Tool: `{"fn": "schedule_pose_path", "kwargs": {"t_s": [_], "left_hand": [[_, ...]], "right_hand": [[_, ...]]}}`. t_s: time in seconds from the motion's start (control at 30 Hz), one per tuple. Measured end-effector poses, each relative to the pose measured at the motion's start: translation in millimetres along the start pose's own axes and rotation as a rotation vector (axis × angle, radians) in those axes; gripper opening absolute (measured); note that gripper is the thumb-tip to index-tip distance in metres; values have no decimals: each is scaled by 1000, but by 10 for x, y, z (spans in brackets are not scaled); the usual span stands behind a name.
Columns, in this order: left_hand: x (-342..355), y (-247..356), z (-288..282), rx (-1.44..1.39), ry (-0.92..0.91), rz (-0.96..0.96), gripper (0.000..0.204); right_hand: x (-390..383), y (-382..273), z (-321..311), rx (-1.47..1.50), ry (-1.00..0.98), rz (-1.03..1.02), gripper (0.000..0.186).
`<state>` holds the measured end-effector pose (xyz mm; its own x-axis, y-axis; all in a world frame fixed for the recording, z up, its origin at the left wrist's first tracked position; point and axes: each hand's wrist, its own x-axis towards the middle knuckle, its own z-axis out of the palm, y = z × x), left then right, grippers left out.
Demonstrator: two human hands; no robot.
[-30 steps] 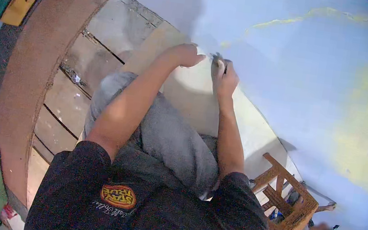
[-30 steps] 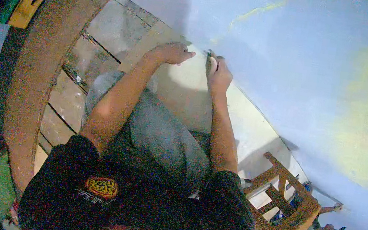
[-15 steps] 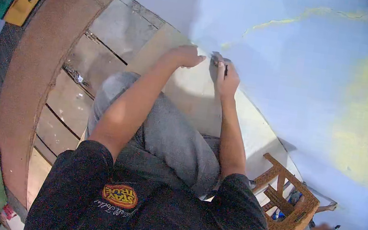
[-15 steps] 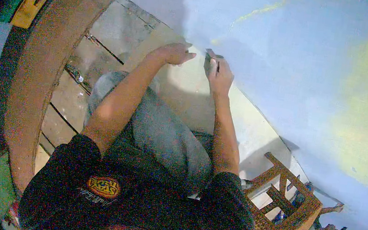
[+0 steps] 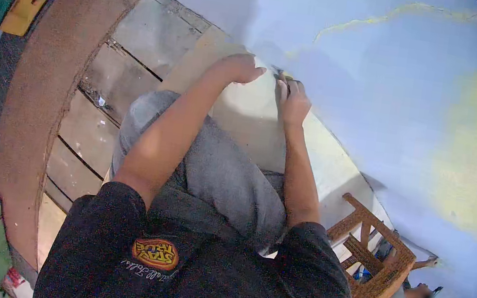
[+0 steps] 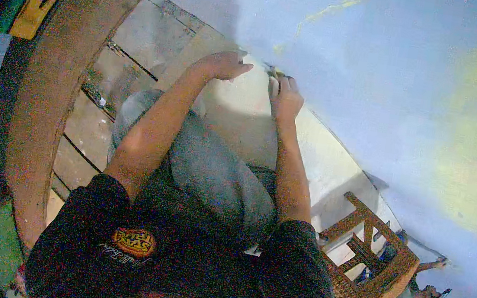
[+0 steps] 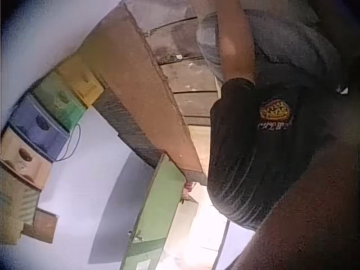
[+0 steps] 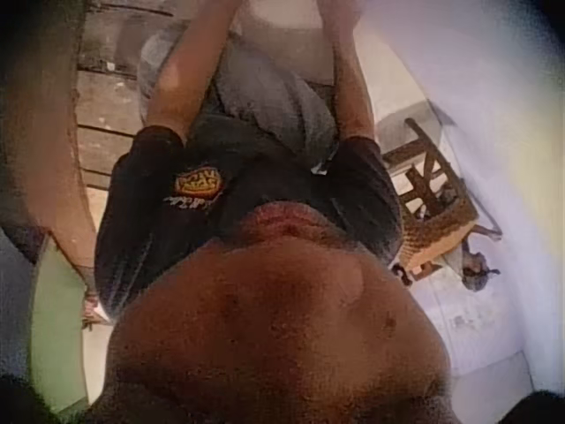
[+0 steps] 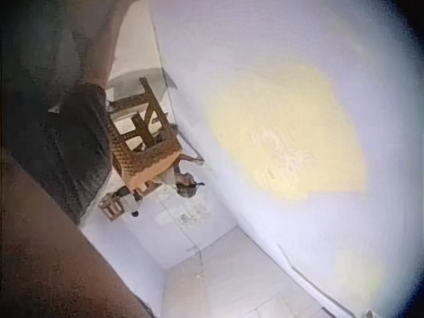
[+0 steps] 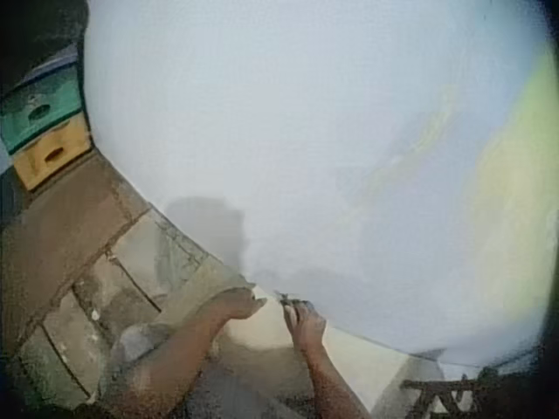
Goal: The person fills a crack in a wall using a putty knife and patching compound.
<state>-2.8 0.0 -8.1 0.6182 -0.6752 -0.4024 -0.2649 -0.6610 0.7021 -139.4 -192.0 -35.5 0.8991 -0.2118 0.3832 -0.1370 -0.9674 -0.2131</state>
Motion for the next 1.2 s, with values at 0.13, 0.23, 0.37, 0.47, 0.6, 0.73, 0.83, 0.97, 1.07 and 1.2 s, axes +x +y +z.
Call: {"fn": "schedule_pose_path", "kwargs": {"t_s": [0.13,0.23,0.37,0.47,0.6,0.73,0.83,0.97,1.07,1.2], "left_hand": [[-15,45,-41,34,-78,-33,72],[-51,66,-20,54,-37,-33,72],[-25,83,-72,48,-121,-47,71],[10,29,-36,51,-84,-3,71],[33,25,-59,61,-138,-25,71],[-16,31,-7,77,-37,-11,72],[14,86,-70,55,-119,-9,72],[32,26,-52,52,-82,-10,72],[8,8,-24,69,-24,-3,72],[-26,174,-85,70,-130,-53,74]], "right_hand": [[21,10,-30,33,68,11,25],[16,22,12,43,52,79,31],[15,49,129,-46,83,56,31],[35,39,93,12,80,31,30],[6,57,125,3,75,29,28],[35,24,116,-11,91,59,25],[8,108,118,29,73,39,28],[44,33,81,21,48,90,26],[23,8,125,-111,38,65,25],[15,128,97,37,173,56,29]]}}
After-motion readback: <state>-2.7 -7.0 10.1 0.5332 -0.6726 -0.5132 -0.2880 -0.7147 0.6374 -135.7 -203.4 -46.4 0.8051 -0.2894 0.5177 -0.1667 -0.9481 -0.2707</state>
